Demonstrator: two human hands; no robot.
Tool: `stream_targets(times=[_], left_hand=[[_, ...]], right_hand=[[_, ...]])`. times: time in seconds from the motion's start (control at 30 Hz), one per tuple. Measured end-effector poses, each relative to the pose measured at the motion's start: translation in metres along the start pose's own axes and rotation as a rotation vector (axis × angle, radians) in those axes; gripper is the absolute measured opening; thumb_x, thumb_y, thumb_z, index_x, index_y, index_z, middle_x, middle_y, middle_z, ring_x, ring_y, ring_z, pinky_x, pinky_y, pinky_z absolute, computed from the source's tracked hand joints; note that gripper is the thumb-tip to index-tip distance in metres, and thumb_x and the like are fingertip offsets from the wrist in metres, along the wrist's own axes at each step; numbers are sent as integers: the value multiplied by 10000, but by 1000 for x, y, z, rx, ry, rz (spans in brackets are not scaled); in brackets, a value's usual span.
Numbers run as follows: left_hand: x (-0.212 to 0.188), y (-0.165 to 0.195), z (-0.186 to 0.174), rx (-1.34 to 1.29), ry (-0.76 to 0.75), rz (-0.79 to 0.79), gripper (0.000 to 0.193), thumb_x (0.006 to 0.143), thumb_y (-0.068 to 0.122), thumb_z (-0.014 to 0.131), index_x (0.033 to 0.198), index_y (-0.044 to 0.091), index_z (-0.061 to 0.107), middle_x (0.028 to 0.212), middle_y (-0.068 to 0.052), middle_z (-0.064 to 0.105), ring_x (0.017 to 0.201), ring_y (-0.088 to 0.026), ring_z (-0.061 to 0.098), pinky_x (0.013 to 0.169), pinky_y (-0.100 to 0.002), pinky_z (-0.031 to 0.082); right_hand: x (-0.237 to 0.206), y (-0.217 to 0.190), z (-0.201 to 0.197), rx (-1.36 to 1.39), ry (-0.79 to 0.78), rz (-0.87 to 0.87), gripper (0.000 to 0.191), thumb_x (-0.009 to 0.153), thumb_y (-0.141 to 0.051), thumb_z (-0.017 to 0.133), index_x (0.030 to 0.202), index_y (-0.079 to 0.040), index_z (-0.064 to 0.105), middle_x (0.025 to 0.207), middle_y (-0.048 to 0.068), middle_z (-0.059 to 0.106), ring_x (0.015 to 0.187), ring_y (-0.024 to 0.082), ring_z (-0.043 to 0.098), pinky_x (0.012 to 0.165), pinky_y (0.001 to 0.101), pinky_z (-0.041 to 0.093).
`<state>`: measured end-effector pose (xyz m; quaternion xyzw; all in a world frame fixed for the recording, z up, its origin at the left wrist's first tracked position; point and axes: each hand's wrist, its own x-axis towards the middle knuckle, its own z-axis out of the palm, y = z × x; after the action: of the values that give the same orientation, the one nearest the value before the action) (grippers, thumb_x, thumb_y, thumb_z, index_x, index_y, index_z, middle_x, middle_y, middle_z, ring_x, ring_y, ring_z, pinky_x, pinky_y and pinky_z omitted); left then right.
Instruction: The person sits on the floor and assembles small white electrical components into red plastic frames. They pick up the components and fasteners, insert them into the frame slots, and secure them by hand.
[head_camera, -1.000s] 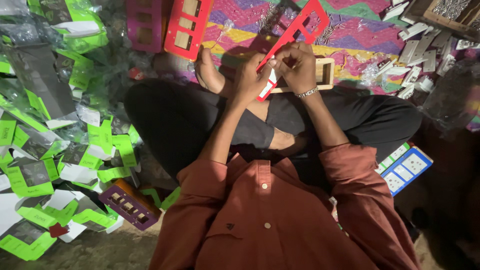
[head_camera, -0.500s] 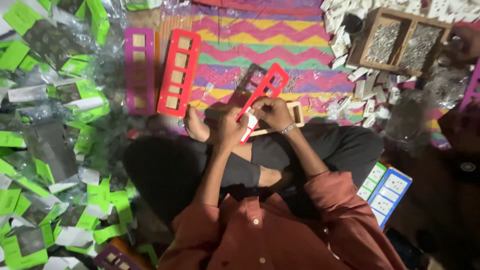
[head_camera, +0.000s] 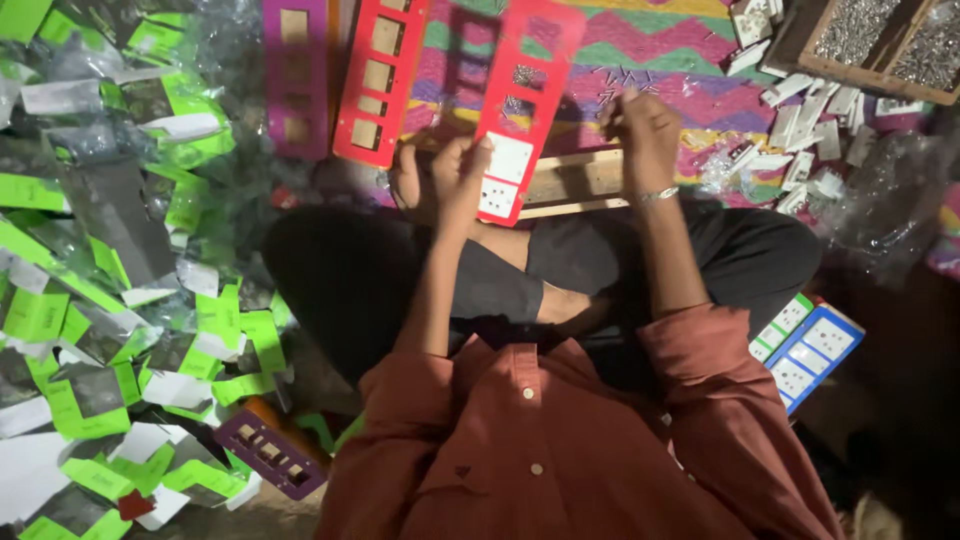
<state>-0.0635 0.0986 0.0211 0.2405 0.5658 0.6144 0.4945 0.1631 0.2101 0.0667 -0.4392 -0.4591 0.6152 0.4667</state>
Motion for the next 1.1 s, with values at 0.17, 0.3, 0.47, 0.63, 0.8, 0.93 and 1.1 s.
stream_targets(times=[0.17, 0.3, 0.47, 0.63, 0.8, 0.93, 1.1], left_hand=[[10, -3, -11, -569, -40, -217, 310, 999, 210, 658, 1239, 14, 668, 1066, -41, 706, 970, -138, 681, 863, -300, 549], [9, -8, -14, -721, -59, -209, 286, 994, 203, 673, 1220, 29, 653, 1110, -67, 700, 1010, -194, 681, 888, -360, 560], [10, -7, -10, -751, -34, -228, 277, 948, 213, 696, 1185, 77, 647, 1082, -58, 689, 990, -197, 680, 863, -362, 564], [3, -4, -2, -321, -8, -88, 200, 1008, 188, 736, 1096, 20, 670, 928, -15, 657, 833, -92, 604, 748, -270, 509], [-2, 2, 7, -190, -76, -46, 186, 982, 202, 705, 1048, 31, 675, 868, 17, 679, 775, -52, 617, 696, -230, 510], [-4, 0, 7, -377, -113, -115, 176, 1007, 176, 712, 1088, 24, 676, 946, -15, 670, 844, -86, 628, 754, -262, 520], [-13, -2, -11, -905, -241, -395, 288, 975, 327, 569, 1095, 79, 650, 859, -124, 685, 693, -213, 666, 601, -327, 552]], right_hand=[[34, 5, 19, -586, -162, -207, 148, 988, -137, 680, 1029, -16, 755, 928, 97, 759, 826, 197, 714, 730, 351, 577], [35, 5, 51, -972, -249, -573, 198, 882, -98, 723, 1058, -10, 750, 921, 200, 691, 804, 372, 670, 715, 455, 548], [37, 3, 77, -1061, -295, -609, 28, 904, -61, 723, 908, -45, 700, 895, 154, 675, 860, 368, 672, 728, 473, 548], [40, 12, 77, -1236, -332, -531, 135, 902, -190, 736, 910, -65, 686, 832, 178, 653, 749, 378, 652, 630, 480, 527], [42, 9, 79, -1212, -301, -587, 175, 888, -239, 749, 886, -79, 676, 745, 182, 647, 655, 400, 647, 537, 497, 504], [45, 6, 82, -1201, -333, -454, 139, 887, -198, 727, 865, -82, 653, 776, 171, 647, 709, 407, 646, 581, 498, 506], [41, 9, 76, -1249, -254, -698, 214, 827, -107, 707, 1008, -17, 636, 921, 204, 670, 834, 419, 669, 697, 476, 529]])
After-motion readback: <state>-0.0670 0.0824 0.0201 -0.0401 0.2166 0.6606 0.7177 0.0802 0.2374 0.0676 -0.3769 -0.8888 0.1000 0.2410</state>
